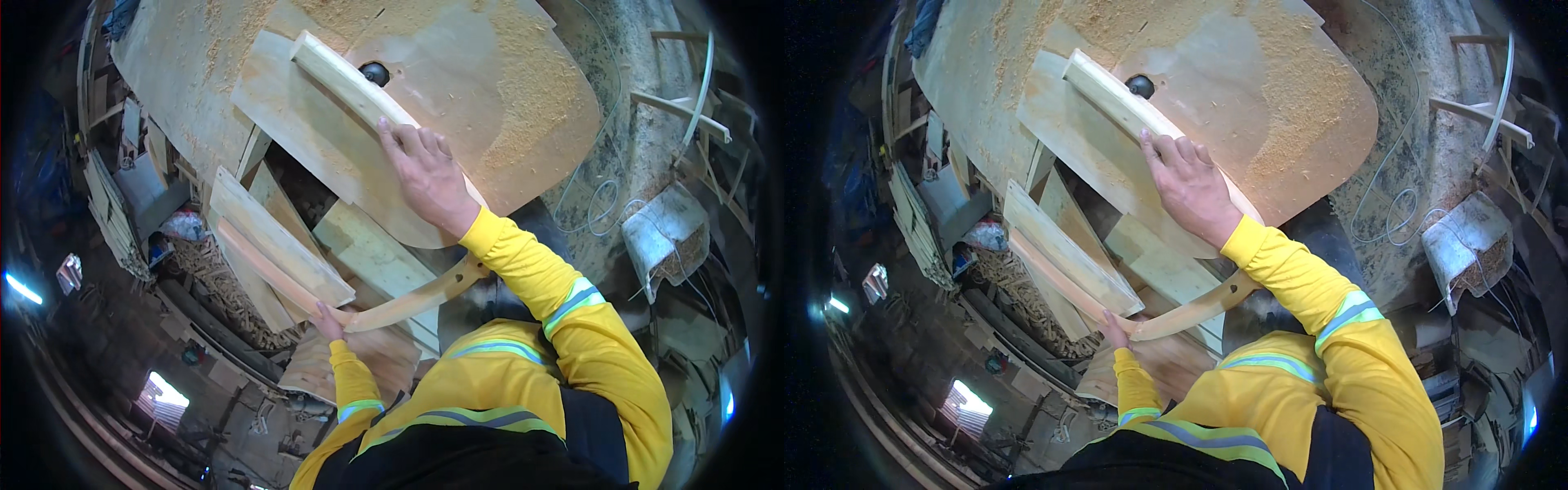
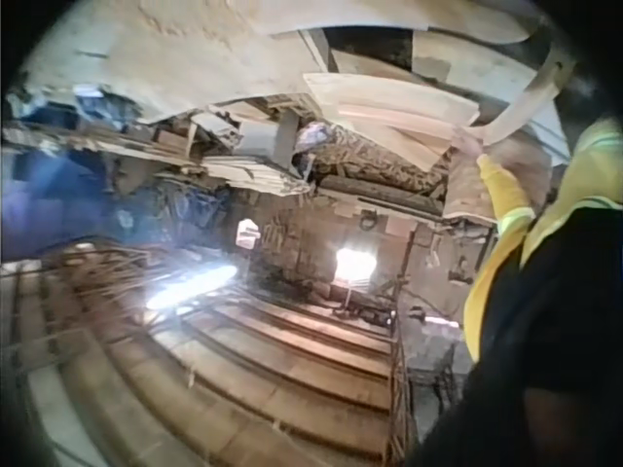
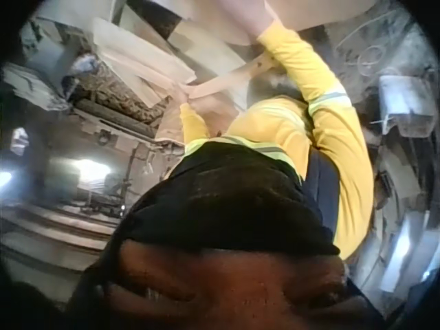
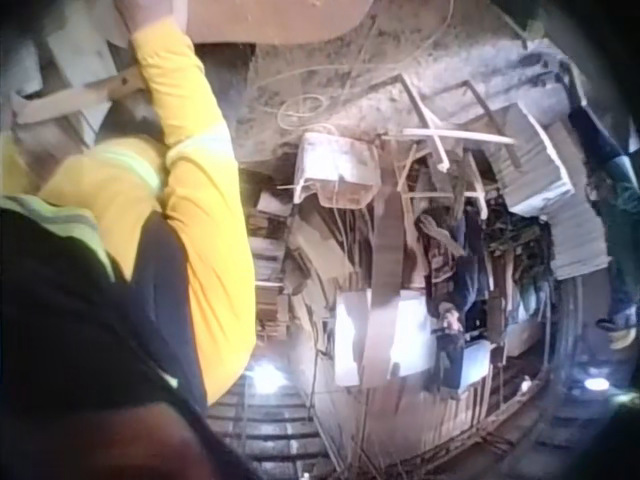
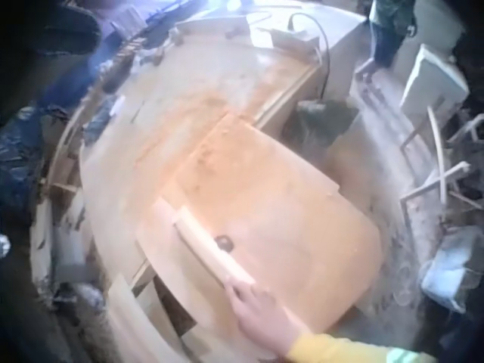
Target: Routing the edges of a curved wooden chair frame piece on a router table.
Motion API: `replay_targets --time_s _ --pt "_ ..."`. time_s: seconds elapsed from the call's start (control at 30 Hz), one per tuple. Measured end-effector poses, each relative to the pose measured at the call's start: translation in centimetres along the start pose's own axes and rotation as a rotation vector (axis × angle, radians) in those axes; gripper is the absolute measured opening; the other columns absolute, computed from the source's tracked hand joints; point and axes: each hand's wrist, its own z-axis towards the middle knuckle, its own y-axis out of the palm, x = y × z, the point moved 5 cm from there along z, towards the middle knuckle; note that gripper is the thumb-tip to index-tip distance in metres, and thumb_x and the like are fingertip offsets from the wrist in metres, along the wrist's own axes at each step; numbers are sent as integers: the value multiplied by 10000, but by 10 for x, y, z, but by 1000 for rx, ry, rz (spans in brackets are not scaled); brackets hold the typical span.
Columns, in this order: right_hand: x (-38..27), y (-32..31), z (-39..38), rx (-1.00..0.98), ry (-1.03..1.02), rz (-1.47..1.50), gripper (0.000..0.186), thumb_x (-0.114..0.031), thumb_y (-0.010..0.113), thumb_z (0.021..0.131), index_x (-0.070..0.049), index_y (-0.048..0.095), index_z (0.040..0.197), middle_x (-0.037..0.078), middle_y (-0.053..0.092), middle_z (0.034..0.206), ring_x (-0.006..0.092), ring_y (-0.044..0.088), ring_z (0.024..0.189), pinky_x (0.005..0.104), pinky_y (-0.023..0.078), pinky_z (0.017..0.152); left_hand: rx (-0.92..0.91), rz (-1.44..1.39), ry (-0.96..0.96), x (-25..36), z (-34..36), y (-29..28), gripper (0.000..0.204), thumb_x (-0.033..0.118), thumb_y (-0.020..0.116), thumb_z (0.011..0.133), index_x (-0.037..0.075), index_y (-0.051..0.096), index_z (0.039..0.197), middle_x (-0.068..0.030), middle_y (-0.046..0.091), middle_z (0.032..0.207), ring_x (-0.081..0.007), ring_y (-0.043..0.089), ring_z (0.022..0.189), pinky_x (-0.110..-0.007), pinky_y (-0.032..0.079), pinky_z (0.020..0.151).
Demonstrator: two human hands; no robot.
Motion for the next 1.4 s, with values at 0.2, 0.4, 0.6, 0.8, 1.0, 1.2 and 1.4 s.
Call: replay_targets --time_s 0.2,0.4,0.6,0.8,1.0,1.2,1.4 --pt "0 6 5 35 -8 5 605 -19 545 805 -2 517 1409 70 540 1088 236 532 972 351 428 851 -29 -49 -22 19 -6 4 710 427 578 1011 -123 351 1398 -286 487 1398 -324 526 1235 -394 418 1061" --pt "-3 7 15 31 -33 -29 599 -24 543 806 1 523 1404 74 542 1085 237 533 970 349 426 857 -45 -25 -30 25 -6 2 658 428 570 1015 -99 392 1367 -255 523 1348 -294 562 1171 -389 462 1002" --pt "-6 12 22 2 -101 -133 568 -80 558 820 16 537 1380 66 535 1084 215 522 992 328 420 839 16 -4 21 25 -5 1 635 435 573 1011 -87 426 1341 -240 557 1283 -292 590 1115 -379 492 950" --pt "-8 15 31 26 -107 -166 553 -74 553 827 5 548 1374 66 532 1066 214 536 955 326 426 824 -25 -72 -18 31 -1 5 609 376 588 1015 -120 432 1333 -260 543 1324 -296 562 1167 -388 443 1016" --pt "-12 20 42 32 -128 -173 545 -76 558 822 1 558 1362 71 534 1059 215 542 947 335 431 816 -5 -118 12 39 4 6 611 374 589 1013 -117 435 1343 -263 551 1319 -307 577 1160 -385 460 998" --pt "-10 23 52 -17 -87 -119 661 -17 585 751 -13 513 1408 98 553 1102 271 543 991 403 425 902 -8 -126 13 55 4 13 595 360 593 1011 -110 448 1346 -259 560 1305 -306 594 1130 -389 475 983" --pt "-14 21 59 28 -134 -213 549 -81 564 815 -13 552 1359 84 547 1074 240 554 981 351 442 824 17 -147 25 57 6 15 580 356 601 1007 -111 467 1324 -256 581 1270 -303 613 1088 -392 499 941"
